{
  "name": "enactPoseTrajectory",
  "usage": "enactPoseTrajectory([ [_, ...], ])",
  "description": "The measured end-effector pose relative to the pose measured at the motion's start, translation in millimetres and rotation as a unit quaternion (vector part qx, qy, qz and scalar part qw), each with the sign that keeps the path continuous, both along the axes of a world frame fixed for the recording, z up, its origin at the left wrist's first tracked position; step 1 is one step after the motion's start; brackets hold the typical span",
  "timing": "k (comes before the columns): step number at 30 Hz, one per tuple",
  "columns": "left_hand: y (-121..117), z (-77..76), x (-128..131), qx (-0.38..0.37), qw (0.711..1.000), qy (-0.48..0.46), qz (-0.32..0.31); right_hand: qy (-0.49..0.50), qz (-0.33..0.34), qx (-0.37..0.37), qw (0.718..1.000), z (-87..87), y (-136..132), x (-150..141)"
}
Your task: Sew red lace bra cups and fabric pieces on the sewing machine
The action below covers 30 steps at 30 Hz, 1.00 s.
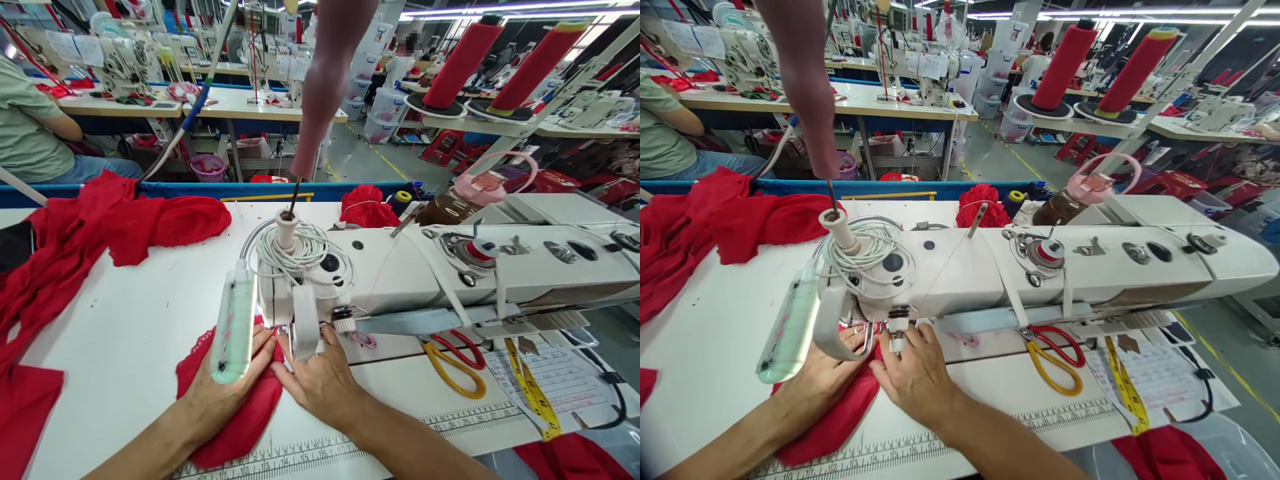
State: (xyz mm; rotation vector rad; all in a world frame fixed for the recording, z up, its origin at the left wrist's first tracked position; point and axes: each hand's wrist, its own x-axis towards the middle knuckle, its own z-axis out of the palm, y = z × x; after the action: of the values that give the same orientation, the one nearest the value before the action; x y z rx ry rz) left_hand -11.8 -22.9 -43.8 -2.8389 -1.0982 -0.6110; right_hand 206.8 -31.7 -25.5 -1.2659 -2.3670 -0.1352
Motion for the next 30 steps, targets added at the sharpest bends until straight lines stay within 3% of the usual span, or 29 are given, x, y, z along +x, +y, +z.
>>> enactPoseTrajectory([
  [11, -0.6, 5.8, 0.3, -0.003, 1.000, -0.007, 0.004, 0.002, -0.014, 0.024, 1.000, 1.6, -0.6, -1.6],
  [18, 2.3, 2.5, -2.0, -0.005, 1.000, -0.002, -0.009, -0.018, 0.012, 0.027, 0.999, 4.5, -2.9, -0.6],
  [26, 1.0, 16.8, 3.5, 0.015, 0.999, 0.049, 0.001, 0.011, -0.036, 0.029, 0.999, -3.9, -4.2, -3.2],
  [30, 1.6, 11.6, -0.6, 0.020, 0.999, 0.047, 0.001, 0.021, -0.030, 0.037, 0.999, -3.6, -4.1, -3.6],
])
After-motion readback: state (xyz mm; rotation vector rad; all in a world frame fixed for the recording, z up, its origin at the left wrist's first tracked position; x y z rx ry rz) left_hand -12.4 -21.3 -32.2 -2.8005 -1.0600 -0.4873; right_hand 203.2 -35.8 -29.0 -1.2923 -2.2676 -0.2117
